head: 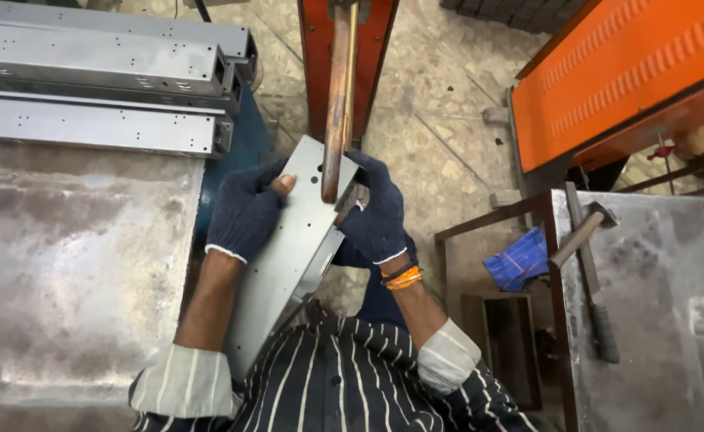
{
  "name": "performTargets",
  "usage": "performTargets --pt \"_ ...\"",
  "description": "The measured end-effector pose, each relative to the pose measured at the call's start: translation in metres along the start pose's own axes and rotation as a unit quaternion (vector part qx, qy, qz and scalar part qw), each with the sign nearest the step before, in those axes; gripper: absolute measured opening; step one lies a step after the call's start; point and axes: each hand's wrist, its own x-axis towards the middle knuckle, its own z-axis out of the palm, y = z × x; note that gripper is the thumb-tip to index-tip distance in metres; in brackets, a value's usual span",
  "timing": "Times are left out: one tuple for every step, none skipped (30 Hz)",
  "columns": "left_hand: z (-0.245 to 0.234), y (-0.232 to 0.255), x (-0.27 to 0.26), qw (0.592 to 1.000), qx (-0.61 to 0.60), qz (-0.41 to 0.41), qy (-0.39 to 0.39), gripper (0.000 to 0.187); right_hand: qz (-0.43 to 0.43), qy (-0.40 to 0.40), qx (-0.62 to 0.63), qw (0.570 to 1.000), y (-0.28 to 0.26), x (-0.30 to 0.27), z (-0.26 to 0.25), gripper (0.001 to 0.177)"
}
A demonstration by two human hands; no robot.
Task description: Assembling metal components using a spot welding machine and smoothing edges with a hand file.
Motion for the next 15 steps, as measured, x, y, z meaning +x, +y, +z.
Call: performTargets --pt "-0.001 -0.004 -0.001 1.000 0.000 -0.001 0.000 0.039 0.000 -0.001 0.000 1.000 -0.001 -0.003 0.001 0.070" --pt "-0.003 -0.008 -0.002 1.000 -0.003 0.006 0.000 0.039 -0.015 -0.001 -0.010 1.000 -0.002 -0.005 0.001 0.069" --pt "-0.005 -0.012 -0.002 1.000 -0.005 0.016 0.001 0.039 -0.031 -0.001 -0.019 0.999 -0.002 -0.006 0.002 0.068" --pt "-0.007 -0.013 -0.003 1.000 -0.005 0.017 0.002 0.039 -0.033 0.000 -0.019 0.999 0.000 -0.008 0.005 0.068" --pt "-0.008 -0.014 -0.006 1.000 -0.014 0.018 -0.007 0.039 -0.030 0.002 -0.024 0.999 0.001 -0.013 0.006 0.066" --pt "-0.009 -0.016 -0.009 0.999 -0.023 0.019 -0.016 0.039 -0.028 0.003 -0.028 0.999 0.004 -0.017 0.007 0.063" --pt "-0.010 -0.015 -0.011 0.999 -0.024 0.019 -0.017 0.039 -0.027 0.003 -0.029 0.999 0.002 -0.018 0.006 0.063" --pt "-0.011 -0.014 -0.013 0.999 -0.030 -0.001 -0.027 0.038 -0.022 -0.003 -0.027 0.999 0.001 -0.018 0.005 0.066" --pt "-0.013 -0.014 -0.016 0.999 -0.035 -0.023 -0.035 0.038 -0.018 -0.010 -0.024 0.999 0.000 -0.019 0.005 0.068" --pt "-0.012 -0.016 -0.017 0.998 -0.035 -0.025 -0.035 0.038 -0.017 -0.012 -0.024 1.000 0.001 -0.020 0.005 0.068" --pt "-0.013 -0.018 -0.017 0.999 -0.029 -0.021 -0.025 0.039 -0.021 -0.014 -0.032 0.999 0.002 -0.020 0.007 0.070" --pt "-0.015 -0.019 -0.016 0.999 -0.023 -0.018 -0.015 0.039 -0.025 -0.017 -0.039 0.999 0.003 -0.020 0.008 0.072" --pt "-0.014 -0.019 -0.016 0.999 -0.024 -0.017 -0.015 0.039 -0.025 -0.016 -0.040 0.999 0.002 -0.019 0.007 0.072" --pt "-0.013 -0.018 -0.015 1.000 -0.007 -0.018 -0.013 0.040 -0.027 -0.015 -0.043 0.999 0.001 -0.019 0.007 0.072" --pt "-0.012 -0.018 -0.013 1.000 0.009 -0.020 -0.011 0.040 -0.029 -0.013 -0.047 0.998 0.000 -0.018 0.006 0.072"
